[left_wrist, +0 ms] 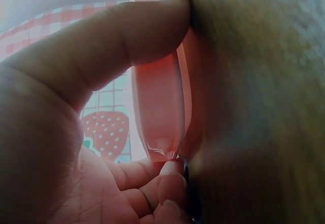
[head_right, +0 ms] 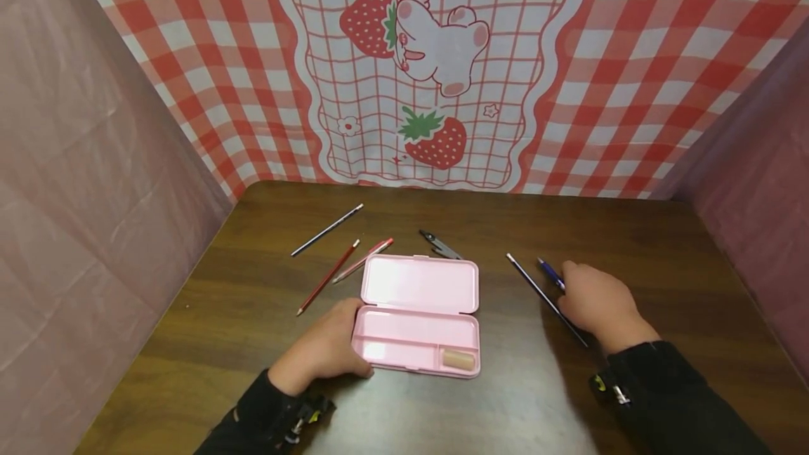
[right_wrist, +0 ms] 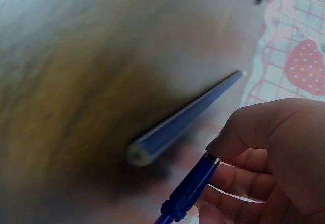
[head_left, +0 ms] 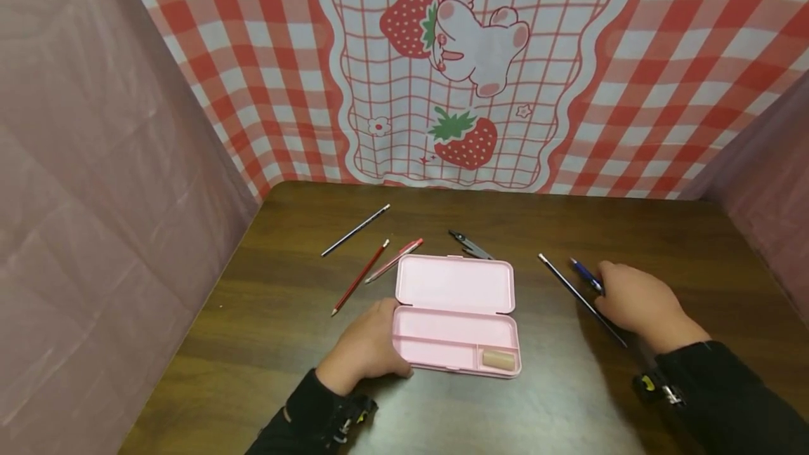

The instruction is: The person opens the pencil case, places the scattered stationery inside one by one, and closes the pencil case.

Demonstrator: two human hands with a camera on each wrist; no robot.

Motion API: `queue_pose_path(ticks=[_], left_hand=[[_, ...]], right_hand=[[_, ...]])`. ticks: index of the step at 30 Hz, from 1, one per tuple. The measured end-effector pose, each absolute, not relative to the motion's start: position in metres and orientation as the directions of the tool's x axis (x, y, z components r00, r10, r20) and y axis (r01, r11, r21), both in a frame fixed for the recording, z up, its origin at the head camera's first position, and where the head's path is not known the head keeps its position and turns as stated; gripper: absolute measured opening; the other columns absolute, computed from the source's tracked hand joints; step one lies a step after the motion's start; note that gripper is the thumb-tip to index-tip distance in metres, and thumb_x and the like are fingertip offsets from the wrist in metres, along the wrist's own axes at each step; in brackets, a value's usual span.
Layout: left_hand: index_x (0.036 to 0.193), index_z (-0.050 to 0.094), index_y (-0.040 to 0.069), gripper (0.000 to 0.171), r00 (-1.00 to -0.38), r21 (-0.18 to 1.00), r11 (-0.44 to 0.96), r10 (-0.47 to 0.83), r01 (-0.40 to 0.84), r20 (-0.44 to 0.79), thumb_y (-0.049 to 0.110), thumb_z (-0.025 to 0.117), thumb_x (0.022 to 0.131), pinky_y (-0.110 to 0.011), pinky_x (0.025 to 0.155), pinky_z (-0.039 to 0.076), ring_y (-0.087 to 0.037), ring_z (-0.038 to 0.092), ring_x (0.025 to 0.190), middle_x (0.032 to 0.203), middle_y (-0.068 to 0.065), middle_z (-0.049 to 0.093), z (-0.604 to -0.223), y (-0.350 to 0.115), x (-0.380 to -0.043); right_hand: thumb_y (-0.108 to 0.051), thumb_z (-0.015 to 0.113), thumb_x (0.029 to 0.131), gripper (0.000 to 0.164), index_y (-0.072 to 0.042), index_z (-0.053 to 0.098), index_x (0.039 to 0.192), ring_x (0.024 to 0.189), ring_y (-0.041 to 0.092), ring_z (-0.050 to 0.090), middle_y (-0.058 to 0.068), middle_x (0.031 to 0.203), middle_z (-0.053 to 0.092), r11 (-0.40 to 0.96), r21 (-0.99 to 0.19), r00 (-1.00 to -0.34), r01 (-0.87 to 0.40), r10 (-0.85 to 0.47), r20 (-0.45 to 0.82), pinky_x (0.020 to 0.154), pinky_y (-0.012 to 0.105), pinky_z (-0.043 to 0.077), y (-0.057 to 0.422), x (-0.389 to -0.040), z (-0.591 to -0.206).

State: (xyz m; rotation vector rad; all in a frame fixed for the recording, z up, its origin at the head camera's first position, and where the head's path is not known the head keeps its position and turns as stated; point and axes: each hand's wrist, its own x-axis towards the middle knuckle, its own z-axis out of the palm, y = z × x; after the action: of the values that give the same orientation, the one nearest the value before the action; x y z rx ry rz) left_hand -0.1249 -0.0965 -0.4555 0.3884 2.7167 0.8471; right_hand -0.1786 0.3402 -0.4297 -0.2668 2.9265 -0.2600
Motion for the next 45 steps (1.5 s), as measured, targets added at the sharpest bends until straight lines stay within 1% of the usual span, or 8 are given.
queue_pose_path(ticks=[4,9,14,19,27,35,45], left_hand=[[0.131,0.053,-0.001,0.099,-0.931,0.577,0.797,0.328,0.180,-0.163,0.027,0.101,0.049,-0.045,0.088,0.050,-0.025,0.057,0.097,0.112,-0.009,0.059,-0.455,-0.097,-0.126],[0.130,0.054,-0.001,0.098,-0.931,0.574,0.798,0.329,0.186,-0.156,0.027,0.102,0.049,-0.044,0.086,0.050,-0.024,0.057,0.095,0.110,-0.008,0.059,-0.455,-0.097,-0.127],[0.129,0.054,-0.001,0.098,-0.929,0.579,0.793,0.335,0.187,-0.159,0.027,0.102,0.049,-0.044,0.087,0.050,-0.024,0.057,0.095,0.110,-0.008,0.059,-0.456,-0.097,-0.126],[0.130,0.053,-0.002,0.099,-0.928,0.590,0.787,0.335,0.180,-0.163,0.027,0.102,0.048,-0.044,0.086,0.050,-0.024,0.057,0.094,0.110,-0.009,0.058,-0.456,-0.097,-0.125],[0.131,0.053,-0.001,0.099,-0.930,0.584,0.792,0.330,0.179,-0.163,0.027,0.102,0.049,-0.045,0.087,0.050,-0.024,0.056,0.095,0.111,-0.008,0.058,-0.458,-0.098,-0.125],[0.131,0.053,-0.001,0.099,-0.928,0.566,0.803,0.332,0.185,-0.167,0.029,0.102,0.049,-0.044,0.086,0.050,-0.024,0.056,0.095,0.110,-0.009,0.058,-0.457,-0.096,-0.126],[0.132,0.052,-0.001,0.100,-0.927,0.578,0.796,0.335,0.180,-0.171,0.028,0.101,0.050,-0.044,0.087,0.050,-0.025,0.057,0.096,0.112,-0.009,0.058,-0.457,-0.097,-0.125]], right_hand=[[-0.008,0.072,0.084,0.024,0.003,0.059,0.101,0.066,0.021,0.052,0.003,0.077,0.057,0.965,-0.205,-0.970,-0.165,-0.196,-0.141,0.057,0.041,0.044,0.335,-0.177,-0.422],[-0.011,0.072,0.086,0.027,0.003,0.059,0.105,0.066,0.021,0.051,0.003,0.078,0.058,0.953,-0.257,-0.976,-0.160,-0.191,-0.102,0.056,0.039,0.042,0.324,-0.173,-0.411],[-0.013,0.072,0.089,0.032,0.004,0.058,0.113,0.066,0.020,0.051,0.003,0.080,0.058,0.938,-0.315,-0.979,-0.146,-0.182,-0.088,0.055,0.036,0.041,0.309,-0.166,-0.406],[-0.012,0.073,0.088,0.033,0.003,0.058,0.114,0.065,0.020,0.050,0.004,0.080,0.056,0.925,-0.348,-0.983,-0.154,-0.178,-0.039,0.054,0.036,0.039,0.298,-0.159,-0.402],[-0.010,0.073,0.090,0.033,0.004,0.058,0.116,0.070,0.022,0.051,0.006,0.085,0.056,0.896,-0.418,-0.987,-0.153,-0.158,0.024,0.058,0.037,0.040,0.287,-0.149,-0.394],[-0.011,0.072,0.091,0.031,0.003,0.059,0.116,0.072,0.023,0.052,0.007,0.086,0.057,0.884,-0.449,-0.990,-0.131,-0.140,0.013,0.061,0.037,0.043,0.278,-0.146,-0.392],[-0.010,0.074,0.090,0.032,0.001,0.061,0.116,0.073,0.022,0.052,0.006,0.086,0.057,0.880,-0.447,-0.984,-0.163,-0.175,0.014,0.060,0.036,0.044,0.258,-0.140,-0.394]])
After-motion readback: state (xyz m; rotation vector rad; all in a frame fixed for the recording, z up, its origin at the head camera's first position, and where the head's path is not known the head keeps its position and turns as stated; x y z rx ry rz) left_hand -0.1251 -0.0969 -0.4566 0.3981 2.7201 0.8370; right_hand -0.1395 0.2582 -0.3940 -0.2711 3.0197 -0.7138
